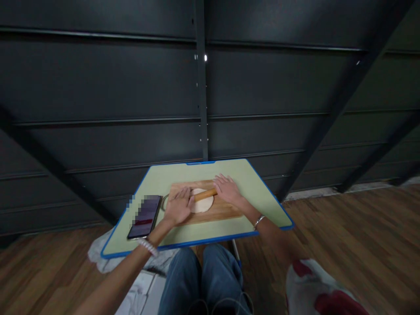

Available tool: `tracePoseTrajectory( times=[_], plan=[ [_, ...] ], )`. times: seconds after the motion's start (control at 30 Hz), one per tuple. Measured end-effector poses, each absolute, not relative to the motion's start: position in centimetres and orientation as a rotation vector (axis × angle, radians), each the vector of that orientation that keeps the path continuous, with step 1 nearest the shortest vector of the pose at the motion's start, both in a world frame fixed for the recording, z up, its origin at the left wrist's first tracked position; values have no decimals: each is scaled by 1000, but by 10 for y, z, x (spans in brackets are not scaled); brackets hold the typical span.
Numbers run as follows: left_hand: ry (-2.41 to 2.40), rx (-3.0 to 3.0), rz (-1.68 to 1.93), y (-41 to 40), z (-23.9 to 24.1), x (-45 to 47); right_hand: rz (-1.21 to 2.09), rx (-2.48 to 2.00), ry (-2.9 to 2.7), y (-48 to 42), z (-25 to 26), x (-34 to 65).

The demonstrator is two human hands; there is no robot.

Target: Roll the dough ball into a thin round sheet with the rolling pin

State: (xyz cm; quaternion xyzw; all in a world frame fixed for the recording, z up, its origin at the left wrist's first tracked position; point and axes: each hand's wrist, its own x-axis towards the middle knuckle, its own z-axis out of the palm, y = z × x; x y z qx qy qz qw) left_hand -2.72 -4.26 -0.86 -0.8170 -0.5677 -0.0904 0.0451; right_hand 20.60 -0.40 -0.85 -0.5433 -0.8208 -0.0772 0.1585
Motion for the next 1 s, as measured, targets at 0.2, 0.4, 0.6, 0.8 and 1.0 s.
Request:
tracePoseTrajectory(
  times=[0.2, 0.4, 0.6, 0.8, 1.0],
  plan=[
    [-1856, -2349, -379, -84, -17, -10, -192, -1481, -2442, -4, -10, 206],
    [-1940, -2242, -439, -84, -25, -6, -227, -1225, -2553, 7, 4, 190],
    [-1953, -2166, -482, -59, -21, -23, -173, -1086, -2606, 30, 4, 162],
    [-1946, -2236, -319, -16, -18, -49, -123, -1163, -2632, 59, 6, 140],
    [-1940, -2345, -213, 23, -20, -64, 32, -1308, -2604, 75, 10, 127]
  ],
)
